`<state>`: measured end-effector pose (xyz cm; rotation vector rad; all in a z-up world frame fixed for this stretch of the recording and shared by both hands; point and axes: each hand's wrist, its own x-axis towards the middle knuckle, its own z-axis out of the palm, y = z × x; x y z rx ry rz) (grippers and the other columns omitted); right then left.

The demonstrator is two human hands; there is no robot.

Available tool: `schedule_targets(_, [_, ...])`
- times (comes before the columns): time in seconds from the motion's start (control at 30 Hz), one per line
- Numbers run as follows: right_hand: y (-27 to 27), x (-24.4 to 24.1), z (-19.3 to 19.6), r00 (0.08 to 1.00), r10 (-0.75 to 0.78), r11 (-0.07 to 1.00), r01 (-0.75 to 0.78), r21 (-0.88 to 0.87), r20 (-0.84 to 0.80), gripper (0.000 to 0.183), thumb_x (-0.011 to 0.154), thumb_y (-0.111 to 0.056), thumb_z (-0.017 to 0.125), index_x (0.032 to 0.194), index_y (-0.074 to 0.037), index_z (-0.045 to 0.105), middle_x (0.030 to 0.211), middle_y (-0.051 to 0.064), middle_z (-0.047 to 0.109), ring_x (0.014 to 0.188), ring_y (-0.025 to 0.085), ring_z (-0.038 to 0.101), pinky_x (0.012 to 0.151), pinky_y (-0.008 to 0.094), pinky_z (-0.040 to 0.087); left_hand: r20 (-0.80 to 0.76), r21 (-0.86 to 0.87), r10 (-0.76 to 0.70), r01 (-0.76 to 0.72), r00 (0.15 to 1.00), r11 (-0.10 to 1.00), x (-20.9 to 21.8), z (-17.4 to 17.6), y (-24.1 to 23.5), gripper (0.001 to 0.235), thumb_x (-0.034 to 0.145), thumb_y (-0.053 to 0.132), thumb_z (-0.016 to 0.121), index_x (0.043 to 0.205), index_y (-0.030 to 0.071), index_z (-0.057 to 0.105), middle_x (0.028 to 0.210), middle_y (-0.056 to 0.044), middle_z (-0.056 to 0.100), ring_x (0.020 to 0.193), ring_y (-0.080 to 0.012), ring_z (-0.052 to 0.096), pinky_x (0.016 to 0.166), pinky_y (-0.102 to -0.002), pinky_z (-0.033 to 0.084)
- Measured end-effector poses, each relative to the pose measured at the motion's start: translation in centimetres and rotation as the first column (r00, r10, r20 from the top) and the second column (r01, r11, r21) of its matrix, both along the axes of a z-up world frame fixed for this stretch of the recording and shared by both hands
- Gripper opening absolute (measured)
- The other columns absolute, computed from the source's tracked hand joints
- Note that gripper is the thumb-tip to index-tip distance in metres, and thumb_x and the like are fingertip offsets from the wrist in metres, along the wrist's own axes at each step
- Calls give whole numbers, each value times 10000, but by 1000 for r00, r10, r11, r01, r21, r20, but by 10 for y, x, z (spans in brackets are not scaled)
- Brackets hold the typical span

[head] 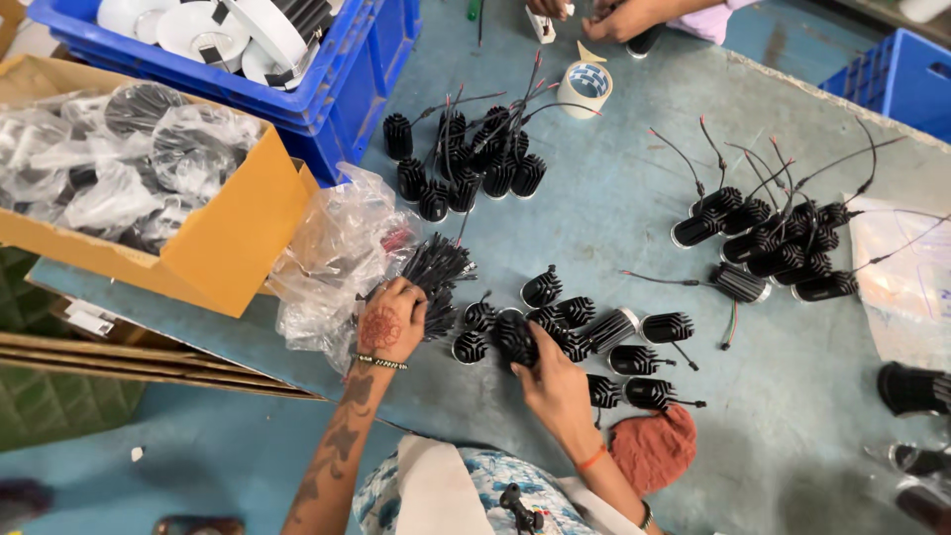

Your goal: The person retrieves black finned components from a blue bin and walks to a workstation. They then repeatedly pick up a component and a wire, connect them by hand, and place the assembled unit on the table.

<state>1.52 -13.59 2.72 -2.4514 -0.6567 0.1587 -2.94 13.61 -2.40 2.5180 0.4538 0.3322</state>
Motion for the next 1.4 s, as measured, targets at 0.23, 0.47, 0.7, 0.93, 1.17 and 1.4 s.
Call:
schedule_targets(0.23, [3, -28, -18, 983, -165, 960, 141, 242, 82, 649, 771, -135, 810, 1352, -8, 551, 1046, 146, 711, 578, 196, 698, 533, 318, 561, -24, -17, -87, 87, 996, 996, -21, -9, -1, 429, 744, 269, 793, 1122, 102, 678, 1068, -105, 629, 1024, -349, 625, 822, -453, 528])
schedule_targets(0.47, [6, -33, -5, 978, -208, 978, 208, 2, -24, 639, 814, -252, 788, 1377, -59, 557, 1139, 107, 670, 602, 201, 701, 557, 345, 558, 218, -180, -79, 119, 973, 976, 6, -53, 14, 240, 998, 222, 650, 1211, 112, 653, 1155, -76, 643, 1076, -307, 653, 920, -421, 558])
schedule_targets(0.7, [2, -27, 20, 984, -166, 976, 172, -130, 57, 506, 793, -294, 781, 1245, -107, 651, 1224, 69, 671, 597, 199, 709, 540, 359, 557, 240, -10, -86, 91, 967, 996, 77, -51, 13, 247, 843, 152, 745, 1051, 35, 681, 1051, -146, 649, 1012, -376, 609, 889, -477, 487])
schedule_targets(0.93, [15, -9, 53, 975, -196, 980, 198, -11, 100, 391, 833, -224, 774, 1191, -85, 701, 1161, 69, 691, 600, 179, 696, 563, 317, 551, 415, -318, -88, 235, 905, 919, 73, -22, 13, 126, 908, 51, 706, 1025, 35, 662, 1032, -104, 691, 932, -278, 666, 835, -379, 534])
schedule_targets(1.17, [60, -1, 67, 979, -59, 928, -17, 372, 194, 301, 906, -74, 730, 1204, -56, 696, 1167, 101, 663, 747, 157, 723, 629, 261, 570, 472, -872, -11, 469, 882, 140, 39, 34, -20, 131, 1064, 69, 554, 1149, -19, 601, 1096, -121, 730, 1008, -168, 725, 916, -287, 603])
schedule_targets(1.4, [46, -17, 63, 672, 404, 886, -456, -83, 621, 421, 728, -45, 756, 1146, -88, 770, 1159, 93, 647, 952, 245, 692, 771, 340, 571, 47, -922, 75, 72, 996, -381, 22, 49, -59, 152, 1021, 139, 584, 1070, 5, 635, 1059, -99, 725, 961, -176, 739, 812, -273, 607])
